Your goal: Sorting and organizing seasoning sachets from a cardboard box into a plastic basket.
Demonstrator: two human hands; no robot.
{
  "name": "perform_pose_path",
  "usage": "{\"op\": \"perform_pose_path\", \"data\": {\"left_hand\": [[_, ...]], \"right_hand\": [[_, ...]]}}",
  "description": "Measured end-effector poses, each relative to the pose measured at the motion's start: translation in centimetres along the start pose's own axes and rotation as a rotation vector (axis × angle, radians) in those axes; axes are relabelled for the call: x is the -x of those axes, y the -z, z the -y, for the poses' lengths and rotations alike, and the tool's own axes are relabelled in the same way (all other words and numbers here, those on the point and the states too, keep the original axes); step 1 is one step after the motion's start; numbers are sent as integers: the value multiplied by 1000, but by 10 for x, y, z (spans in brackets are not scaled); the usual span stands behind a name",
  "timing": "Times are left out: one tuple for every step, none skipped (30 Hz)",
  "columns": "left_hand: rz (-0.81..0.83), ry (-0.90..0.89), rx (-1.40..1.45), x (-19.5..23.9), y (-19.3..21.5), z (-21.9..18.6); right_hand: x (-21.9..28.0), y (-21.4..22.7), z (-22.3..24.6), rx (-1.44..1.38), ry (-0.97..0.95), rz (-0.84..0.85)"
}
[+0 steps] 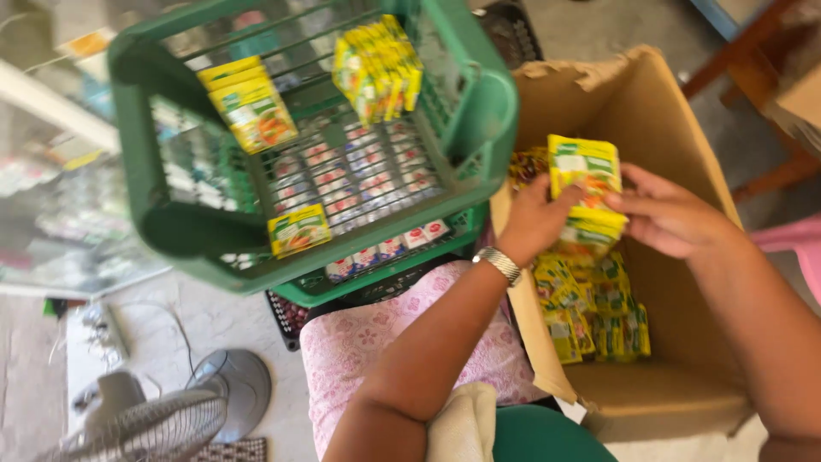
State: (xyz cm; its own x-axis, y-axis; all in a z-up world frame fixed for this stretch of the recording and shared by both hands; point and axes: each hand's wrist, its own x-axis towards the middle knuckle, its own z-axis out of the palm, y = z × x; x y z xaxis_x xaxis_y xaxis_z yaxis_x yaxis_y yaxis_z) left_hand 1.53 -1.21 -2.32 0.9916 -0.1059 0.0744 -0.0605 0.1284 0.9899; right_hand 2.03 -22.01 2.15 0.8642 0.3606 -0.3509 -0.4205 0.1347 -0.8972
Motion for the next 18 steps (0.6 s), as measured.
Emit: {"op": "perform_pose_path", "data": {"left_hand": [[-39, -13, 1, 0, 1, 3], [7, 44, 16, -1, 0, 5], [54, 99, 32, -2, -2, 8], [35, 83, 31, -3, 1, 5], [78, 94, 34, -5, 4, 2], [127, 109, 38, -5, 4, 1], [113, 97, 38, -8, 3, 9], [126, 83, -16, -11, 1, 19], [139, 69, -70, -14, -1, 28], [134, 64, -70, -13, -2, 30], [136, 32, -95, -13, -2, 31], [140, 1, -121, -12, -3, 33], [139, -3, -121, -10, -5, 35], [89, -107, -264, -9, -6, 37], [40, -212, -405, -8, -7, 40], [36, -214, -407, -5, -7, 36], [3, -276, -478, -2, -7, 32], [-31, -337, -548, 1, -7, 29]], "right_hand": [[-5, 7, -4, 21, -5, 35], [-8, 16, -8, -23, -55, -8], [-11, 26, -12, -66, -105, -51], [-15, 34, -15, -52, -98, -32], [-20, 43, -17, -59, -95, -71], [-23, 53, -21, -69, -94, -115], [-21, 43, -14, -58, -88, -101], [-17, 33, -8, -60, -59, -127], [-13, 25, -3, -62, -29, -153], [-14, 27, -3, -58, -27, -149], [-15, 29, -3, -61, -8, -162], [-15, 32, -4, -68, 12, -177], [-13, 30, -3, -67, 15, -175], [-11, 29, -2, -66, 69, -186], [-10, 27, -2, -65, 124, -196], [-9, 27, 0, -63, 125, -192], [-8, 28, 1, -50, 171, -202], [-6, 29, 1, -36, 215, -212]]}}
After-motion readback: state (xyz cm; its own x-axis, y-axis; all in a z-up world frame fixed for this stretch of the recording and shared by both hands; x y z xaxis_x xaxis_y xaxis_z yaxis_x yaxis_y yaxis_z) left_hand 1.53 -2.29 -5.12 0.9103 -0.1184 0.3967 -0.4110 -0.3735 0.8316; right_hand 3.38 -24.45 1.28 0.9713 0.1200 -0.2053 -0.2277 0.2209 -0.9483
